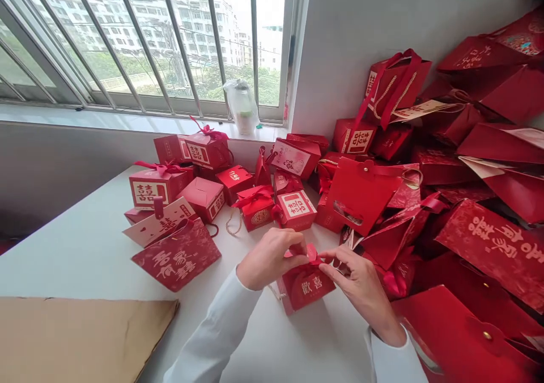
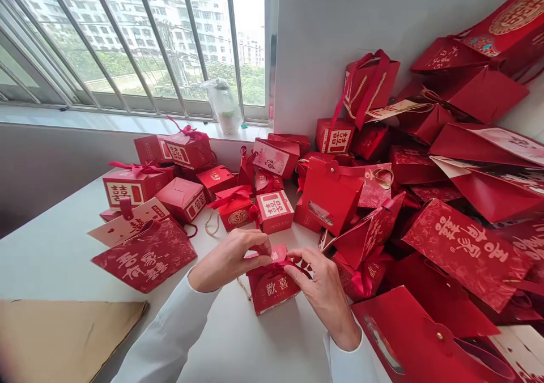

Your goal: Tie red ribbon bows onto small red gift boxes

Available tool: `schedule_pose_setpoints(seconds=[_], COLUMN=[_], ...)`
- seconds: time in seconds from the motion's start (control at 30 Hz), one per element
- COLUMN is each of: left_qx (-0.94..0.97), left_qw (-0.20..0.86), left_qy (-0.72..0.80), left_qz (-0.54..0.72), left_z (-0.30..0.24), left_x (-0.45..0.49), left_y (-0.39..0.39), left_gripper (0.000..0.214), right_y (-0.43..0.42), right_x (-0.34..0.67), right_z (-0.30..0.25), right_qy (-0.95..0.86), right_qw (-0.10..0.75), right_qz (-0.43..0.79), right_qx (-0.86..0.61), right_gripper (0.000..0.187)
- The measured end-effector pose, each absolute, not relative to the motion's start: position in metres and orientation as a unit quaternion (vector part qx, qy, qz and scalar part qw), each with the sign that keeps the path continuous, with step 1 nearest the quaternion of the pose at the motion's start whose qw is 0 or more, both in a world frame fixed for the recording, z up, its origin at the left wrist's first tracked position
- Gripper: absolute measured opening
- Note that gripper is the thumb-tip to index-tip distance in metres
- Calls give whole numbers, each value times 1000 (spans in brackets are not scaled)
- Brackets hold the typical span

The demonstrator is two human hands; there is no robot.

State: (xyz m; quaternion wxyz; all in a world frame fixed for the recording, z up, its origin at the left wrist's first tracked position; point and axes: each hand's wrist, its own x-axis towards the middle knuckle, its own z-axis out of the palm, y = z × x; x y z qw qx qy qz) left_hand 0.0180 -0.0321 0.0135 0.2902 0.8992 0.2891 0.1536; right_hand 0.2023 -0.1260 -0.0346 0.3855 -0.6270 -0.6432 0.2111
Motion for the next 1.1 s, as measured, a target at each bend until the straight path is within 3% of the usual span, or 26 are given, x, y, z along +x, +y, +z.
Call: schedule_pose_setpoints(seconds=[0.47, 0.63, 0.87, 1.0, 1.1], left_qx=[927, 908, 899, 903, 904], left_qw=[312, 261, 287, 274, 282], left_qy=[204, 293, 322, 314, 309], left_qz=[51, 146, 73, 102, 93], left_z=[38, 22, 4, -3, -6], left_x=[3, 8, 25, 34, 37], left_y=[-49, -35, -35, -40, -41], left_gripper=[12, 14, 9, 7, 6], right_y=[-121, -125, -128, -128, -129], right_x=[199, 199, 195, 188, 182], right_z=[-30, -31, -20, -13, -4], right_qy=[-669, -681, -687, -683, -630], right_qw=[399, 392, 388, 414, 480], right_qz=[150, 131, 81, 9, -39], right_qx=[-609, -605, -609, -602, -609], right_gripper=[12, 13, 13, 14, 14])
